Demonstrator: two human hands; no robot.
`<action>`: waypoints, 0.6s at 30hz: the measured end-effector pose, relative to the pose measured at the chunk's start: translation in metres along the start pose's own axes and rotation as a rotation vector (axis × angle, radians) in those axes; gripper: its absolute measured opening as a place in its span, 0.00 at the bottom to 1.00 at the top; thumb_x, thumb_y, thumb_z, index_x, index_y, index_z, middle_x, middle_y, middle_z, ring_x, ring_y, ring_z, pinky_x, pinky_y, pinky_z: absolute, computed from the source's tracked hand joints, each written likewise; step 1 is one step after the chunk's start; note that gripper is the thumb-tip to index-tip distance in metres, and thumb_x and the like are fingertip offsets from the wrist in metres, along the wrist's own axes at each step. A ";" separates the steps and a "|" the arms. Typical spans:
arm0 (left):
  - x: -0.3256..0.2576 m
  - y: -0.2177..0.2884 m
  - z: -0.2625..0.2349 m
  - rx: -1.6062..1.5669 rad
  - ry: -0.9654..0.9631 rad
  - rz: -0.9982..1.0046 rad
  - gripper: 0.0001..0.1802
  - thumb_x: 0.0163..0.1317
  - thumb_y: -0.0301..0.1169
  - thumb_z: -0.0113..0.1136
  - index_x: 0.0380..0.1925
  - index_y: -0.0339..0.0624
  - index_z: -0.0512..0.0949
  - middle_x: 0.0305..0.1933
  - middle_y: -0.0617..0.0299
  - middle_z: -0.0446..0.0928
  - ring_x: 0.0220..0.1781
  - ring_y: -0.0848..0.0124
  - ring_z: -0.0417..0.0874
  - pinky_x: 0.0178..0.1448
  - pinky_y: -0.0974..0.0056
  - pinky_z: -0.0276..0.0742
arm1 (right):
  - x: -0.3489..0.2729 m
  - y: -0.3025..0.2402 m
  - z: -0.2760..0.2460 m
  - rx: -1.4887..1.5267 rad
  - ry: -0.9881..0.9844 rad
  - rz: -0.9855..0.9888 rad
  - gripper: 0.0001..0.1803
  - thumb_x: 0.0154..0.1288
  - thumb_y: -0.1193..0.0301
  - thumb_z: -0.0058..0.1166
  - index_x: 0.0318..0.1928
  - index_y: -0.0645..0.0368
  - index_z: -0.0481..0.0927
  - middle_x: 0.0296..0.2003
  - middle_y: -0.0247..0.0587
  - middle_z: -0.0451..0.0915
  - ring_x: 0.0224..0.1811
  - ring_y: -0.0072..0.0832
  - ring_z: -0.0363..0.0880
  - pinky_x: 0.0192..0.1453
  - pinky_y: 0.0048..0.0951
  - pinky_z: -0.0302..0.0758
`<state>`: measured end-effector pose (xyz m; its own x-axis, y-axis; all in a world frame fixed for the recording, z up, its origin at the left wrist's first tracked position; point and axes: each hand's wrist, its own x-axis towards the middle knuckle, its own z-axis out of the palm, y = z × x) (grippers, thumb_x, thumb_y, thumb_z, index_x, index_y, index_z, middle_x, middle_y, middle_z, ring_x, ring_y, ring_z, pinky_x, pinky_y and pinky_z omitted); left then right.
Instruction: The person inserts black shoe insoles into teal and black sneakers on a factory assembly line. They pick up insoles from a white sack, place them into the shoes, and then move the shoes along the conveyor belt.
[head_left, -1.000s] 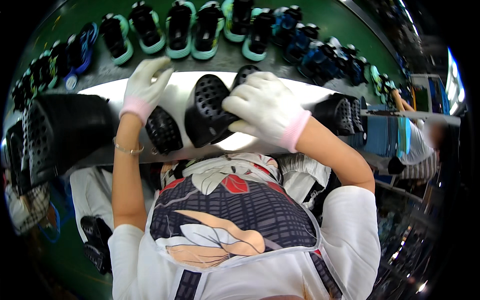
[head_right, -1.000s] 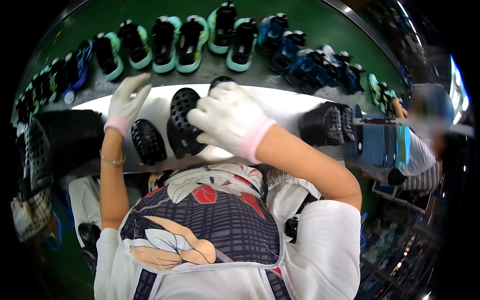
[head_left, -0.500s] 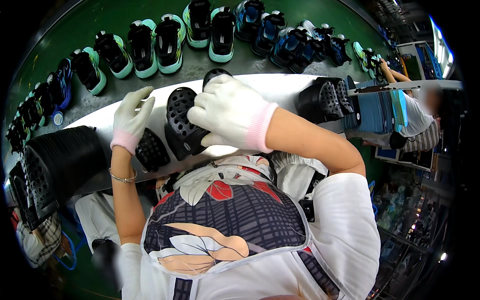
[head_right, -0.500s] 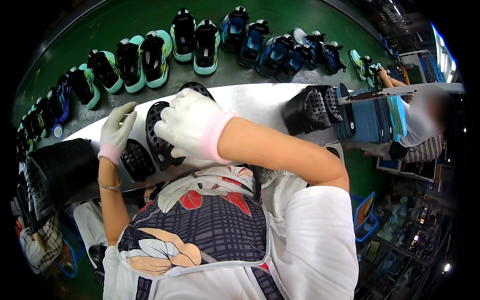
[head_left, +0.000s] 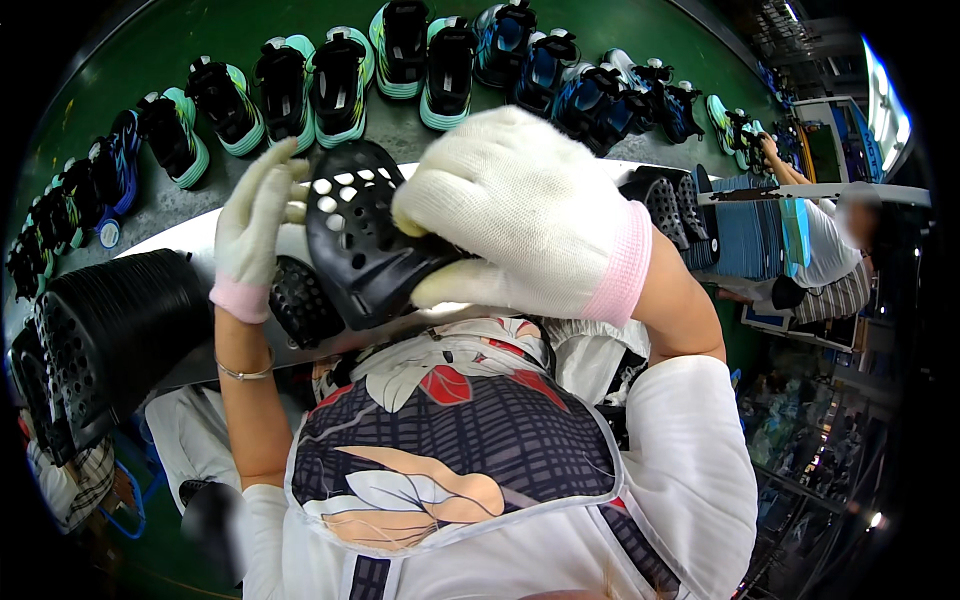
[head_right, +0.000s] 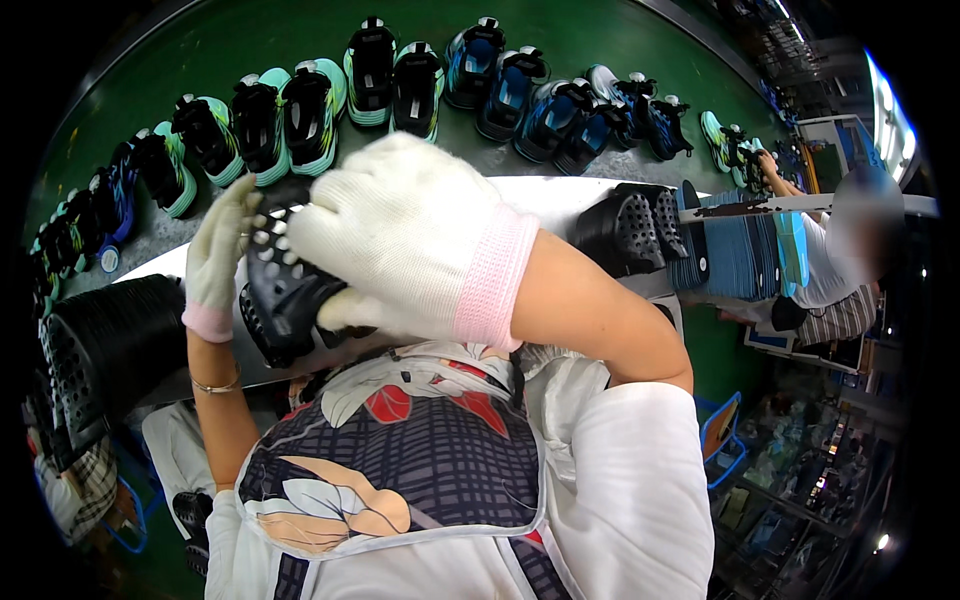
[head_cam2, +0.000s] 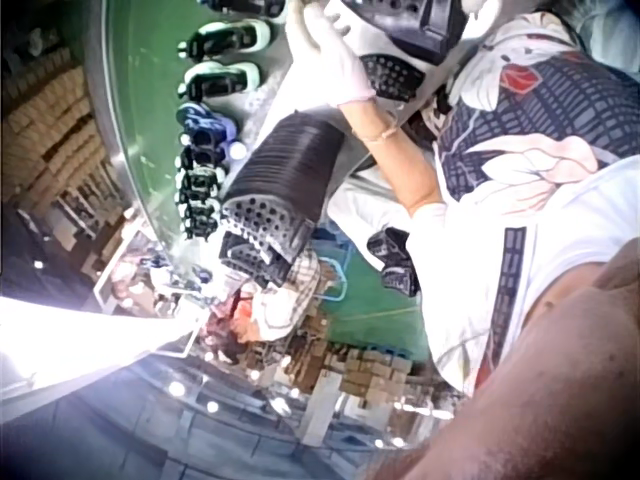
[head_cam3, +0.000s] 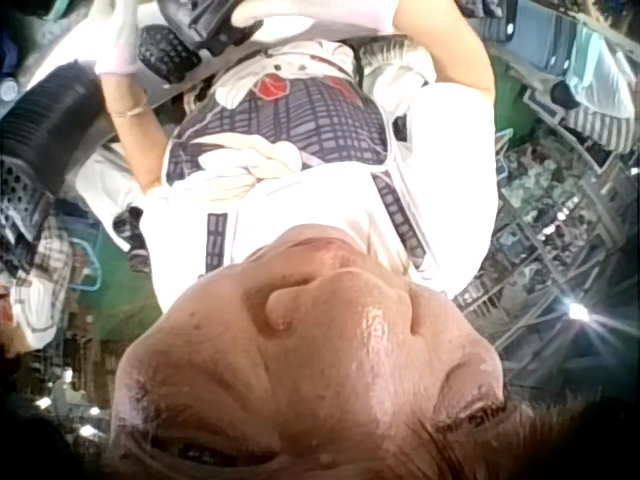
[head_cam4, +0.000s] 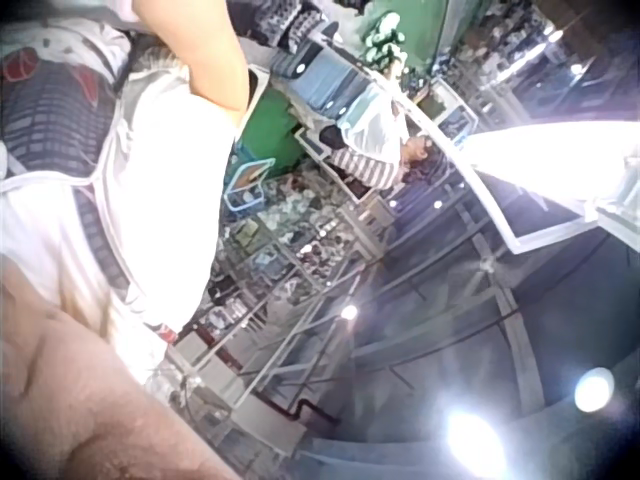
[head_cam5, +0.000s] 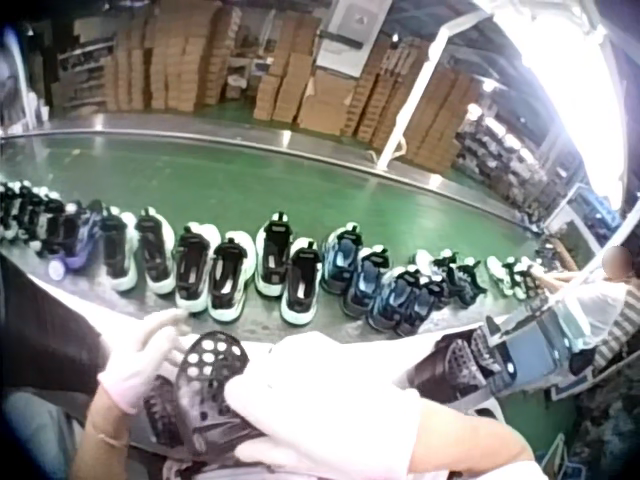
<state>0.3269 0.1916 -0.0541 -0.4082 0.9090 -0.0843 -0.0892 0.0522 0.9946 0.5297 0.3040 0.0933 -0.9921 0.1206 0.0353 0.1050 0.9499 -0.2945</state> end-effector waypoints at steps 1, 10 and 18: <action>0.002 0.003 -0.001 -0.115 -0.005 -0.043 0.34 0.72 0.52 0.44 0.66 0.36 0.65 0.58 0.52 0.74 0.54 0.66 0.78 0.59 0.62 0.74 | 0.007 -0.001 0.002 -0.048 0.137 -0.081 0.20 0.41 0.60 0.69 0.32 0.57 0.77 0.29 0.38 0.77 0.38 0.37 0.79 0.46 0.36 0.74; 0.001 0.024 -0.012 -0.916 0.083 -0.064 0.22 0.70 0.45 0.50 0.50 0.37 0.73 0.43 0.54 0.79 0.44 0.63 0.83 0.52 0.60 0.81 | 0.073 0.005 0.049 0.361 0.134 0.136 0.27 0.56 0.56 0.61 0.49 0.64 0.78 0.40 0.53 0.81 0.44 0.47 0.81 0.50 0.40 0.78; 0.042 -0.017 -0.024 -0.678 0.449 0.089 0.17 0.69 0.45 0.54 0.36 0.42 0.77 0.31 0.69 0.76 0.30 0.80 0.74 0.35 0.72 0.71 | 0.119 0.003 0.071 0.219 -0.173 0.376 0.25 0.62 0.50 0.52 0.35 0.64 0.75 0.29 0.59 0.80 0.36 0.52 0.81 0.43 0.45 0.77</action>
<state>0.2895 0.2185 -0.0764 -0.7516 0.6384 -0.1660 -0.5111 -0.4045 0.7584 0.4069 0.3003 0.0285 -0.8867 0.3774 -0.2670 0.4610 0.7640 -0.4514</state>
